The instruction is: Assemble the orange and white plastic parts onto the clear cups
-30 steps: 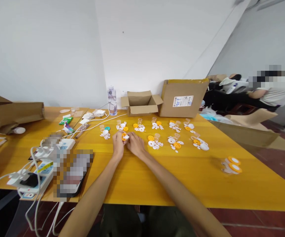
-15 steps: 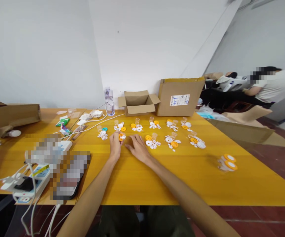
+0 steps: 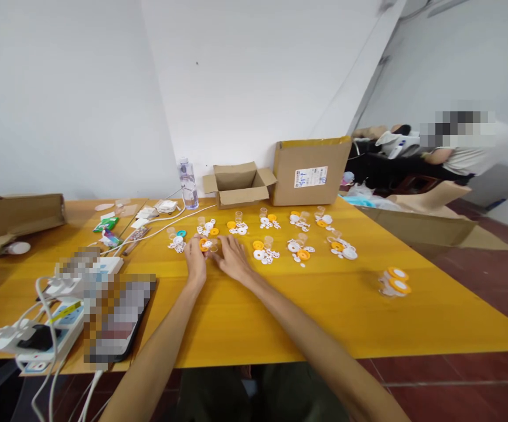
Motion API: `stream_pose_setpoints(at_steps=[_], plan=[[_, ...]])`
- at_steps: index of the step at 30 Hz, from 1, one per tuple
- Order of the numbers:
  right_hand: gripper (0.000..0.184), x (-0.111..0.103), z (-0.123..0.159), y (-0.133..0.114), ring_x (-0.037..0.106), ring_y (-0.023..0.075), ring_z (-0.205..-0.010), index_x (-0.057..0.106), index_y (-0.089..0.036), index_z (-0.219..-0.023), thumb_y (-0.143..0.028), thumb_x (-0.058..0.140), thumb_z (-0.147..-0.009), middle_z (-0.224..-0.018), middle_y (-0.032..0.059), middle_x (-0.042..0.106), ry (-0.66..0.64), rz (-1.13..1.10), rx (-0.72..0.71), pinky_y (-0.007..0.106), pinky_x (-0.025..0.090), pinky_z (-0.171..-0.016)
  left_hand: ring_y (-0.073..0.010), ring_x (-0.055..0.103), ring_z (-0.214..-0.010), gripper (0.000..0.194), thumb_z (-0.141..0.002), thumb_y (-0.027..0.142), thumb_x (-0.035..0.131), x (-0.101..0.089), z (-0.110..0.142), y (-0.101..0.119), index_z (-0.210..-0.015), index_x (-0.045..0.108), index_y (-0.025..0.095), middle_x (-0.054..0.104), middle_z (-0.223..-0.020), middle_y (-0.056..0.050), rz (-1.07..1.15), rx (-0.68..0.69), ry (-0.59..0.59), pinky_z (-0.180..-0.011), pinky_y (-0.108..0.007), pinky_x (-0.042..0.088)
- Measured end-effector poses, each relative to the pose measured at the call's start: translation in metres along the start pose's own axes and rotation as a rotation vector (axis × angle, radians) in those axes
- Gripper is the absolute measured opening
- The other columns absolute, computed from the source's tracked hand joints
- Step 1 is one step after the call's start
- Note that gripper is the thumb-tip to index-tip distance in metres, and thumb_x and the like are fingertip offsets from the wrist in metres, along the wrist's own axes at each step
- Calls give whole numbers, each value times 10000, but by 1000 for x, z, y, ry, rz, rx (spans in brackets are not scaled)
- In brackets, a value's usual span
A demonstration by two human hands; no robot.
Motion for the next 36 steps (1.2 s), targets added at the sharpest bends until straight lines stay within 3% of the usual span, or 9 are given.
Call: stream_pose_setpoints(at_steps=[4,10,14,18,23,30,36], plan=[[168,3,-11,-7,557,262,-1063,622,-213,-1064,-256,587,-906,-1115,97,602,-9,-6,-9,381,433,-881,-63,320,-371,268,-760,341,548,1,1,1,-547,461,203,382,-440,70,-19,-27,-9,-371,-173,240],[69,5,-11,13,558,242,-1012,603,-217,-946,-211,609,-878,-1017,73,588,88,-110,-14,381,455,-917,-70,314,-381,242,-764,317,520,1,3,2,-556,469,205,375,-429,71,-82,-34,-26,-385,-180,250],[99,10,-10,22,562,237,-1003,576,-224,-926,-223,637,-848,-1019,60,574,130,-155,-33,404,468,-934,-71,307,-387,236,-755,310,513,1,3,2,-549,460,207,372,-423,70,-98,-33,-50,-391,-186,247],[215,13,-4,23,567,246,-1058,560,-217,-1026,-215,645,-829,-1090,74,568,166,-206,-36,433,472,-974,-73,300,-388,228,-748,305,507,2,4,1,-548,451,212,375,-421,72,-104,-41,-45,-394,-190,249],[271,1,17,22,577,255,-1110,544,-209,-1138,-230,596,-873,-1143,98,590,270,-305,-105,440,479,-998,-85,310,-398,211,-756,282,496,3,4,0,-558,491,211,381,-427,72,-132,-37,-51,-413,-200,270],[234,-15,42,16,628,212,-923,581,-248,-1150,-259,509,-928,-1037,59,657,282,-458,-216,367,532,-857,-126,447,-523,241,-791,305,556,5,11,-4,-570,555,209,492,-521,40,-311,148,-248,-533,-233,373],[170,-16,47,18,632,198,-821,618,-238,-1018,-283,485,-922,-956,47,689,267,-509,-190,337,534,-797,-132,427,-522,354,-811,422,613,4,17,-8,-542,508,218,474,-493,49,-442,230,-377,-546,-248,339]])
Point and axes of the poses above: each hand's wrist, its own z-axis away from the middle knuckle, its own x-axis out of the palm, y = z × x, the point moved 1 cm from there along -z, towards the middle knuckle
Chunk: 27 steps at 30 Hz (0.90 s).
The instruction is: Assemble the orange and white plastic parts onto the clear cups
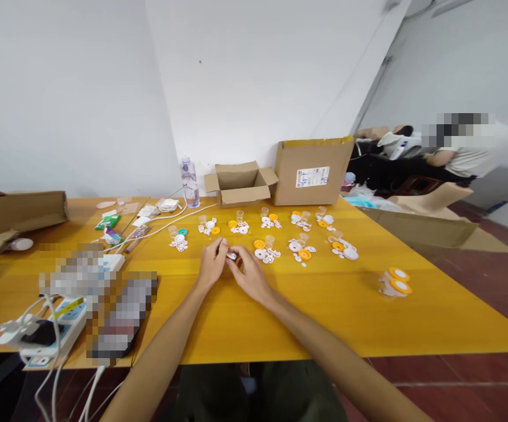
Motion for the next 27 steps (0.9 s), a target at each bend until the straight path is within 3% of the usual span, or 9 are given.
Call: stream_pose_setpoints(at_steps=[7,13,22,27], plan=[[183,-5,4,1,639,189,-796,620,-237,-948,-366,491,-932,-918,35,716,31,-105,56,315,531,-777,-154,505,-582,421,-818,575,618,2,2,0,-636,634,196,581,-594,8,90,-117,-126,-584,-273,392],[253,-8,2,1,606,183,-706,620,-232,-907,-395,433,-955,-787,15,679,43,-162,83,298,517,-698,-143,436,-546,493,-803,643,612,1,6,1,-571,538,215,471,-506,33,76,-37,-248,-583,-276,356],[203,-6,3,0,574,173,-644,586,-246,-848,-372,441,-914,-750,2,661,45,-74,68,280,494,-651,-153,461,-515,457,-883,582,539,2,3,-8,-587,542,233,505,-499,36,-118,91,-189,-577,-284,340],[188,-6,5,0,577,175,-634,561,-250,-823,-353,427,-907,-740,2,651,16,-8,67,286,490,-667,-164,476,-511,446,-890,551,541,2,3,-11,-570,550,240,542,-506,22,-136,78,-165,-580,-290,334]])
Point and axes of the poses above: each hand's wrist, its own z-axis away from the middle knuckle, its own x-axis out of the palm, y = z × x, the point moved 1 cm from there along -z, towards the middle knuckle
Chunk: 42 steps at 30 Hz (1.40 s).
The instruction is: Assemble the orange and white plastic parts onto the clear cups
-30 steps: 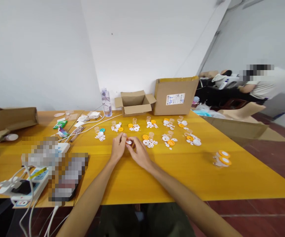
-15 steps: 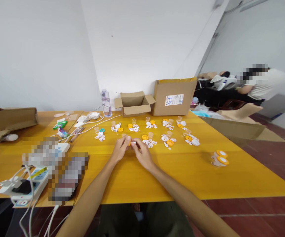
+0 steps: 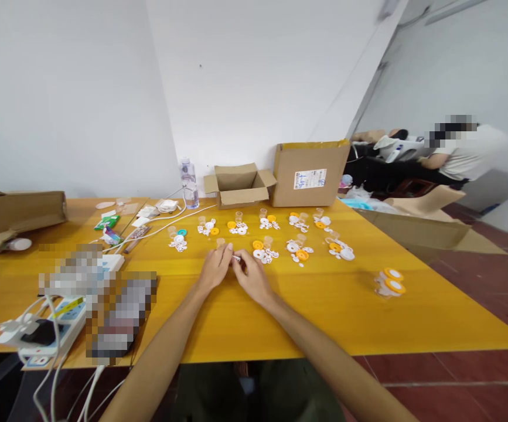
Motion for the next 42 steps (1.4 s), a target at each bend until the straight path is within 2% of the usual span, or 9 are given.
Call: stream_pose_setpoints(at_steps=[9,13,18,23,28,33,38,42], plan=[[204,1,2,1,597,177,-652,567,-248,-827,-344,415,-922,-759,12,667,-15,75,-25,278,475,-650,-160,434,-491,474,-929,450,513,0,-2,-5,-506,508,239,498,-479,10,-9,-3,-10,-552,-295,290],[217,2,2,1,608,180,-664,578,-247,-834,-330,403,-930,-768,19,676,-4,104,-48,276,470,-654,-161,448,-503,472,-920,459,523,1,-2,-5,-503,487,240,478,-469,15,6,-16,-2,-561,-287,329],[231,3,3,2,614,182,-661,601,-241,-850,-317,403,-942,-767,28,686,26,118,-93,273,468,-649,-186,546,-633,454,-966,470,387,1,-1,-6,-583,476,242,518,-551,8,-216,-79,-43,-680,-302,435],[240,2,4,2,623,184,-665,618,-244,-862,-302,404,-953,-783,32,696,36,122,-117,272,480,-664,-187,549,-664,438,-971,437,302,1,-1,-3,-597,428,248,526,-585,-2,-290,-85,-93,-715,-312,443],[226,0,4,0,641,191,-696,627,-240,-873,-279,417,-946,-811,45,709,27,134,-135,276,489,-679,-176,513,-643,455,-963,431,265,0,-1,0,-577,418,246,516,-580,0,-239,-119,-102,-698,-309,429],[226,1,4,-1,652,193,-716,636,-237,-891,-290,423,-942,-842,51,725,43,88,-122,282,508,-701,-164,468,-606,463,-945,491,322,0,-1,1,-571,431,240,481,-552,16,-152,-146,-78,-661,-301,407],[218,0,3,-3,648,193,-720,638,-236,-891,-319,441,-934,-831,43,721,63,1,-96,288,523,-711,-130,381,-518,506,-913,573,357,1,-1,2,-541,398,232,375,-492,44,62,-234,-82,-545,-277,345],[213,-1,2,-5,632,188,-704,632,-235,-870,-338,453,-920,-811,33,711,77,-42,-74,290,520,-706,-122,374,-513,432,-846,535,422,-5,-3,7,-552,454,219,410,-528,36,213,-252,-6,-497,-256,308]])
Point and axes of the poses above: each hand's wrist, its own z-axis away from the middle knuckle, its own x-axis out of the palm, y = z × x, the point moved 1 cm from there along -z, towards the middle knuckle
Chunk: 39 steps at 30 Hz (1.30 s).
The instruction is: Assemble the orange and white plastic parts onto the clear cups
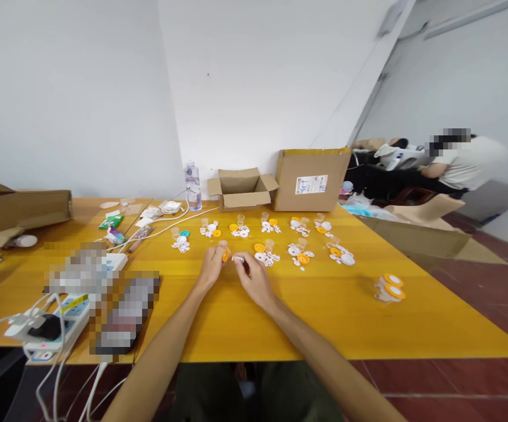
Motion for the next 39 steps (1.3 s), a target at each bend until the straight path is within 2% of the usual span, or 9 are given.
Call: stream_pose_setpoints(at_steps=[7,11,14,17,21,25,31,35,39], plan=[[237,0,-2,1,588,172,-629,607,-237,-823,-396,454,-909,-733,13,676,22,-29,78,274,482,-628,-108,282,-458,240,-713,363,435,-13,-7,0,-528,473,216,319,-468,52,158,3,164,-472,-245,229],[244,0,-2,2,578,168,-625,606,-237,-820,-407,453,-906,-730,10,670,6,-28,102,272,472,-624,-120,319,-472,203,-708,328,417,-17,-10,-3,-541,463,222,360,-486,43,106,-9,210,-482,-251,247],[245,0,-3,5,583,170,-634,608,-237,-822,-403,448,-907,-737,9,671,-13,-20,116,275,474,-640,-142,421,-538,233,-754,318,400,-16,-7,-2,-558,480,221,452,-537,21,-97,59,184,-536,-262,317],[240,1,-3,10,598,178,-658,615,-238,-821,-386,446,-904,-752,15,684,-22,10,125,282,476,-662,-166,507,-605,278,-824,302,399,-11,-2,0,-585,513,220,536,-576,4,-446,110,55,-627,-279,366],[204,2,-4,16,629,198,-704,619,-247,-798,-343,463,-886,-768,22,706,-36,73,142,291,476,-671,-222,624,-740,271,-890,291,436,-3,4,0,-725,641,223,681,-714,-53,-863,59,-100,-705,-303,391],[178,3,-3,18,627,201,-671,623,-258,-791,-311,478,-880,-744,11,703,-76,119,144,290,463,-649,-269,666,-817,297,-939,301,415,0,6,1,-866,692,218,727,-829,-104,-1007,7,-102,-731,-329,397],[172,4,-1,19,630,201,-685,636,-260,-812,-295,492,-899,-751,12,704,-101,159,140,282,447,-638,-236,647,-790,294,-970,327,403,-6,1,-7,-873,661,224,700,-791,-63,-828,70,-83,-730,-310,397],[162,4,-2,19,637,210,-713,628,-255,-827,-289,487,-898,-787,20,711,-93,164,152,292,449,-657,-192,605,-772,309,-970,397,410,-9,-4,-14,-804,607,225,658,-789,-13,-529,117,-180,-752,-289,422],[142,4,-3,19,639,208,-715,622,-255,-832,-278,495,-892,-788,15,711,-80,153,150,292,449,-656,-176,591,-847,287,-936,454,464,-12,-7,-18,-863,607,216,652,-865,-2,-289,124,-302,-828,-285,450]])
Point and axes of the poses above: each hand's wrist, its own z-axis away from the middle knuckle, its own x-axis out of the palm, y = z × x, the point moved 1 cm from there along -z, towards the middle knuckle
